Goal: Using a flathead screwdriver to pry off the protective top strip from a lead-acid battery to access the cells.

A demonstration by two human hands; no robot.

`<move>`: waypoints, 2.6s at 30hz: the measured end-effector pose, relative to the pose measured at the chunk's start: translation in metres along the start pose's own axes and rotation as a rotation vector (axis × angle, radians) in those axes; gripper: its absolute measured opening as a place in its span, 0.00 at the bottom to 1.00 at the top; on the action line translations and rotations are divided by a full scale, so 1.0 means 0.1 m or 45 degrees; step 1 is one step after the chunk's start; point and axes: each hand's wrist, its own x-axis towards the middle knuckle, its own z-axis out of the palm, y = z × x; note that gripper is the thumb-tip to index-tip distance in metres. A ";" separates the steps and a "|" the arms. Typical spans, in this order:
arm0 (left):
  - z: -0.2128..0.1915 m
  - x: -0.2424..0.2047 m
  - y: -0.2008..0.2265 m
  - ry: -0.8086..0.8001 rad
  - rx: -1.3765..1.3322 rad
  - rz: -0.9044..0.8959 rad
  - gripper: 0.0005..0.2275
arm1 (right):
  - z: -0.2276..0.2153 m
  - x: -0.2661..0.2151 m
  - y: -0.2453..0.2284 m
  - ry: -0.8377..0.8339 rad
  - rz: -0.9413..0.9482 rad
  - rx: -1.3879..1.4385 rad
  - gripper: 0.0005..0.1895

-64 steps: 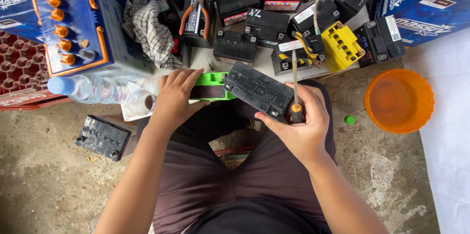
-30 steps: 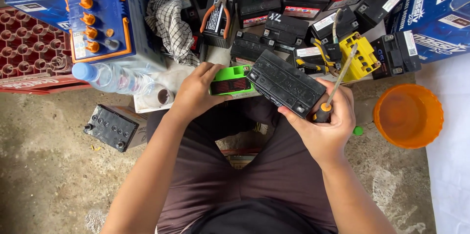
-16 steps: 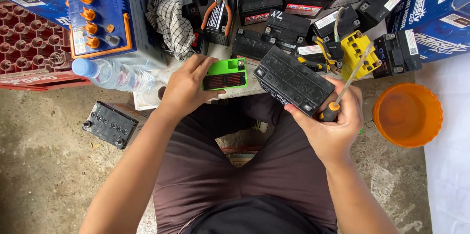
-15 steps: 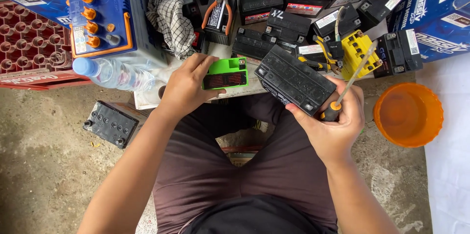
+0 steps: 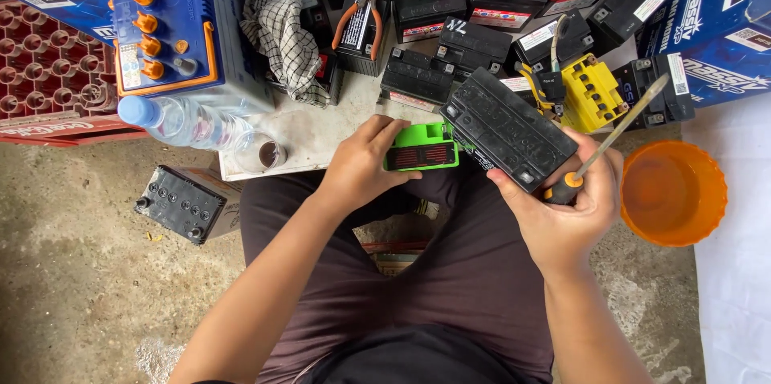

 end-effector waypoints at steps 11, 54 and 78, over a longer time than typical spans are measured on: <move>0.07 0.02 -0.09 -0.041 -0.078 -0.102 0.38 | 0.12 -0.02 -0.11 -0.023 0.066 0.072 0.41; -0.65 0.05 0.47 0.235 -0.793 -0.310 0.37 | 0.61 0.20 0.24 -0.408 0.148 0.615 0.51; -0.76 0.05 0.36 0.065 -0.821 -0.248 0.31 | -0.56 -0.29 -0.66 -0.528 0.131 -0.128 0.16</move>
